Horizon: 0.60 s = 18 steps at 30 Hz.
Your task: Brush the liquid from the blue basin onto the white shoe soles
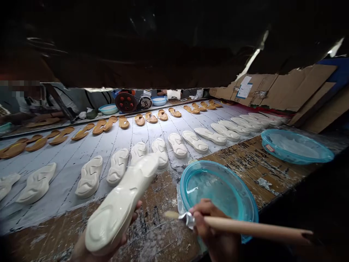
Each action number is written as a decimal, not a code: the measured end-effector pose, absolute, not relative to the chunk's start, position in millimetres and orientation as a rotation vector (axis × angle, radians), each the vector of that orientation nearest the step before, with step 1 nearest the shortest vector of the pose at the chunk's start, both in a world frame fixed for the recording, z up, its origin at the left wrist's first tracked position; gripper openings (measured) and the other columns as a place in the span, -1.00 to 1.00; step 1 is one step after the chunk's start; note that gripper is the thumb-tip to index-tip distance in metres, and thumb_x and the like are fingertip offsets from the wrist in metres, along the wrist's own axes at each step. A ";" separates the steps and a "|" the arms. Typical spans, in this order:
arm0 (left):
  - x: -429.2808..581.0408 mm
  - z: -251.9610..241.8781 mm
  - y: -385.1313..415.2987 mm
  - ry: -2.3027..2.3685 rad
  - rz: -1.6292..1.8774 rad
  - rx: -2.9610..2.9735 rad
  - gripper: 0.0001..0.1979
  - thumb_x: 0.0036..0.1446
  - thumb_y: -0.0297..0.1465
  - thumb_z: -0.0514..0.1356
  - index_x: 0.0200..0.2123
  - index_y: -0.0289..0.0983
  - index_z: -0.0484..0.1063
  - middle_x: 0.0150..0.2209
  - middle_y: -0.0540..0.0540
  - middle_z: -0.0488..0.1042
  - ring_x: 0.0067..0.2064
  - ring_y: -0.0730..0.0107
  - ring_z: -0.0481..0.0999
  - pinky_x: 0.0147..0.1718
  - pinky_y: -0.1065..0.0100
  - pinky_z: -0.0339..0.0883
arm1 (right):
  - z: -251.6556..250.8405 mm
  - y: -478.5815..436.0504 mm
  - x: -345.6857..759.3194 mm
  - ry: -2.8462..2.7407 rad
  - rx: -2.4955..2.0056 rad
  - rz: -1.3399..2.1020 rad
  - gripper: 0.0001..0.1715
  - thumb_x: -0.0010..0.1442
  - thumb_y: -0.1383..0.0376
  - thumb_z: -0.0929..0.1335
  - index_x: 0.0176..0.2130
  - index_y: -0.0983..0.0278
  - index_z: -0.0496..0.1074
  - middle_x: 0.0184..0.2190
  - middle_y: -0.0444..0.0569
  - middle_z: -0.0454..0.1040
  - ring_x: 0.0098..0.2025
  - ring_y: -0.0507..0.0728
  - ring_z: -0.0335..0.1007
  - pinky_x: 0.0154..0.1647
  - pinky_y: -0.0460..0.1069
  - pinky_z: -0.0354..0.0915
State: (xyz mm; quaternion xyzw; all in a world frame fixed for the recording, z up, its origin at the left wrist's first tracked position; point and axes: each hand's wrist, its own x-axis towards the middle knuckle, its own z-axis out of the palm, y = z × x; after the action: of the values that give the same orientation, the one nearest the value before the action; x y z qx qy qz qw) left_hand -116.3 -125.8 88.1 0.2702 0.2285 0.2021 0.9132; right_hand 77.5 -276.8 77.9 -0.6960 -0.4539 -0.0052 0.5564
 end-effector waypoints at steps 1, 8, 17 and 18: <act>-117.1 86.0 -124.0 0.437 0.477 0.506 -0.71 0.05 -0.36 0.04 -0.14 -0.21 0.38 -0.08 -0.30 0.38 -0.12 0.11 0.40 -0.33 0.18 0.36 | 74.6 -280.3 85.4 -0.996 -1.737 0.001 -0.79 0.09 0.19 0.24 -0.51 0.23 0.29 -0.71 -0.24 0.29 -0.62 -0.04 0.28 -0.63 -0.20 0.20; -114.8 25.2 -123.0 0.069 0.320 0.307 -0.62 -0.01 -0.27 0.05 -0.05 -0.10 0.29 0.07 -0.04 0.21 0.10 -0.07 0.09 -0.02 -0.21 -0.07 | 44.3 -273.7 121.5 -0.860 -2.134 0.270 -0.60 -0.04 0.02 0.28 -0.63 0.27 0.35 -0.77 -0.13 0.27 -0.66 0.07 0.25 -0.59 -0.07 0.14; -107.5 -16.2 -122.0 0.205 0.202 0.215 -0.47 0.05 -0.14 -0.08 -0.02 -0.36 0.26 0.01 -0.22 0.29 0.02 0.11 0.27 0.01 -0.01 0.02 | 49.4 -279.3 126.0 -0.757 -2.104 0.458 -0.49 -0.02 -0.08 0.19 -0.67 0.26 0.27 -0.81 -0.21 0.14 -0.69 0.01 0.15 -0.58 -0.10 0.11; -104.5 -7.6 -122.1 0.253 0.196 0.185 -0.46 0.05 -0.13 -0.10 -0.04 -0.39 0.29 -0.02 -0.24 0.33 -0.01 0.10 0.30 -0.01 -0.01 0.05 | 51.8 -281.8 125.0 -0.746 -2.082 0.466 -0.48 -0.02 -0.08 0.19 -0.67 0.26 0.26 -0.82 -0.22 0.12 -0.70 0.00 0.13 -0.59 -0.11 0.10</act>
State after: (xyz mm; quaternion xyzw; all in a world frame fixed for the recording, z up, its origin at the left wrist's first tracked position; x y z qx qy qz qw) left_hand -104.5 -122.1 -7.6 0.0922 0.1256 0.0974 0.9830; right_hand 125.0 -281.8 51.8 -0.8331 -0.2986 0.1865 0.4265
